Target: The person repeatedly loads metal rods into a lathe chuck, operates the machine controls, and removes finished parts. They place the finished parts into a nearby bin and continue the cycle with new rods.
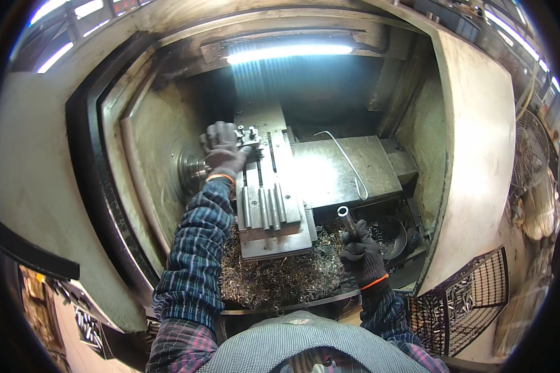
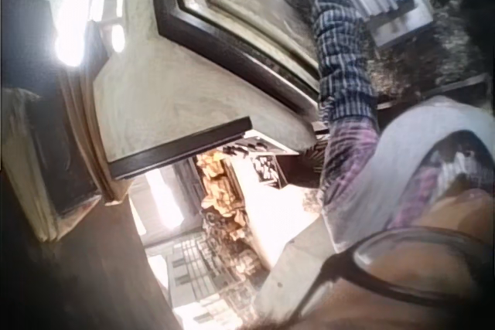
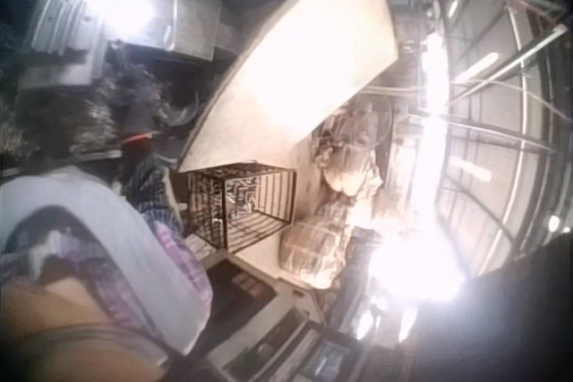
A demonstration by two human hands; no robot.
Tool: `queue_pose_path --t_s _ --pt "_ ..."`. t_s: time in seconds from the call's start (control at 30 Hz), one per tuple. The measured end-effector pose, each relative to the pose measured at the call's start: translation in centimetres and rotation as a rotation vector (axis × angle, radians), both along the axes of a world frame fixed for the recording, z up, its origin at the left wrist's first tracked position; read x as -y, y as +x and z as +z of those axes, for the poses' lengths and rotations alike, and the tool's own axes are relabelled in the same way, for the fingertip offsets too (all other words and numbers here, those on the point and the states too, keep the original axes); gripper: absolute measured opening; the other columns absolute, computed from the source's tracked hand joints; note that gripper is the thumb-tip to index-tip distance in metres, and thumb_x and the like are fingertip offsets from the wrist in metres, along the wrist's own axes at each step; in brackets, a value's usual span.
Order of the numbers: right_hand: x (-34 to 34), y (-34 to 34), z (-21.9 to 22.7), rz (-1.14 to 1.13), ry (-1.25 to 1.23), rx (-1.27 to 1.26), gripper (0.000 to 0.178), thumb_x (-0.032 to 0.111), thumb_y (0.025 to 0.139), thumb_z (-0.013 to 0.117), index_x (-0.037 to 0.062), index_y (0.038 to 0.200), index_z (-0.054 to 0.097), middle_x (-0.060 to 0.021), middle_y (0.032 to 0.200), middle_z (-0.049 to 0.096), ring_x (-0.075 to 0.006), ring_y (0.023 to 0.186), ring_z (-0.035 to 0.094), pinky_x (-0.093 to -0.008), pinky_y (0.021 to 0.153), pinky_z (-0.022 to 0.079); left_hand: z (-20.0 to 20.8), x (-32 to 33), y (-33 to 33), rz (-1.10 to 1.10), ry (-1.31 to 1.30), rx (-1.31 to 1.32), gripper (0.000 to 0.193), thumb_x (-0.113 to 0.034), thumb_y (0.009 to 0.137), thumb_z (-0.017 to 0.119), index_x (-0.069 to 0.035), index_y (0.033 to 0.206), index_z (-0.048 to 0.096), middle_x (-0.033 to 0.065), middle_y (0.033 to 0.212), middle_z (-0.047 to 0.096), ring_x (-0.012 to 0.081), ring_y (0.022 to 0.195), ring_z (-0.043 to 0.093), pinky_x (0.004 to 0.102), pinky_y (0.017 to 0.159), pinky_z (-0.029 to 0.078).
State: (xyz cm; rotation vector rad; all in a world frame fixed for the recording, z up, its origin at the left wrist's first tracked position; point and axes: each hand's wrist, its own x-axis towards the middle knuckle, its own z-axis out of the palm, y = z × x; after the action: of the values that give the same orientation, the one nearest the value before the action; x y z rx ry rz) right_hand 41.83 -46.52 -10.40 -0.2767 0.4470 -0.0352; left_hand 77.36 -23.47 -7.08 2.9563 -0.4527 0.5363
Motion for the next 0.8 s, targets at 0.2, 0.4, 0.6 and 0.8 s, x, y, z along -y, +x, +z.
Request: queue_pose_path --t_s 0.2,0.4,0.6,0.8 --pt "-0.7 -1.2 1.4 0.015 0.057 0.086 0.038 0.039 0.108 0.053 0.0026 0.117 0.063 -0.0064 0.080 0.069 -0.0005 0.044 0.040 -0.0166 0.040 0.035 -0.7 -3.9 3.7 0.113 0.279 -0.385 0.060 -0.044 0.094 0.063 -0.013 0.144 0.053 0.0128 0.150 0.051 0.0385 0.148 0.034 0.0675 0.122 0.014" --pt "-0.8 -2.7 2.0 0.000 -0.166 -0.049 0.036 0.040 0.108 0.053 0.0057 0.112 0.064 -0.0021 0.078 0.068 -0.0001 0.044 0.041 -0.0176 0.039 0.032 -2.0 -3.3 4.1 0.215 0.522 -0.244 0.039 -0.028 0.101 0.051 -0.011 0.132 0.067 0.0135 0.144 0.058 0.0385 0.145 0.041 0.0708 0.119 0.018" --pt "0.2 -1.2 0.7 -0.054 -0.306 0.056 0.034 0.040 0.108 0.053 0.0083 0.116 0.064 0.0000 0.081 0.065 0.0011 0.047 0.042 -0.0184 0.040 0.033 1.0 -1.1 5.1 0.318 0.406 -0.486 0.050 -0.040 0.093 0.062 -0.013 0.135 0.066 0.0156 0.148 0.055 0.0371 0.140 0.047 0.0689 0.117 0.024" --pt "-0.9 6.9 -5.6 -0.235 -0.860 -0.112 0.024 0.028 0.100 0.069 0.0058 0.110 0.068 -0.0008 0.080 0.064 -0.0017 0.051 0.047 -0.0201 0.041 0.037 2.8 -2.0 0.2 0.107 0.132 0.075 0.036 -0.045 0.089 0.069 -0.023 0.117 0.069 0.0047 0.129 0.059 0.0304 0.136 0.043 0.0645 0.121 0.019"
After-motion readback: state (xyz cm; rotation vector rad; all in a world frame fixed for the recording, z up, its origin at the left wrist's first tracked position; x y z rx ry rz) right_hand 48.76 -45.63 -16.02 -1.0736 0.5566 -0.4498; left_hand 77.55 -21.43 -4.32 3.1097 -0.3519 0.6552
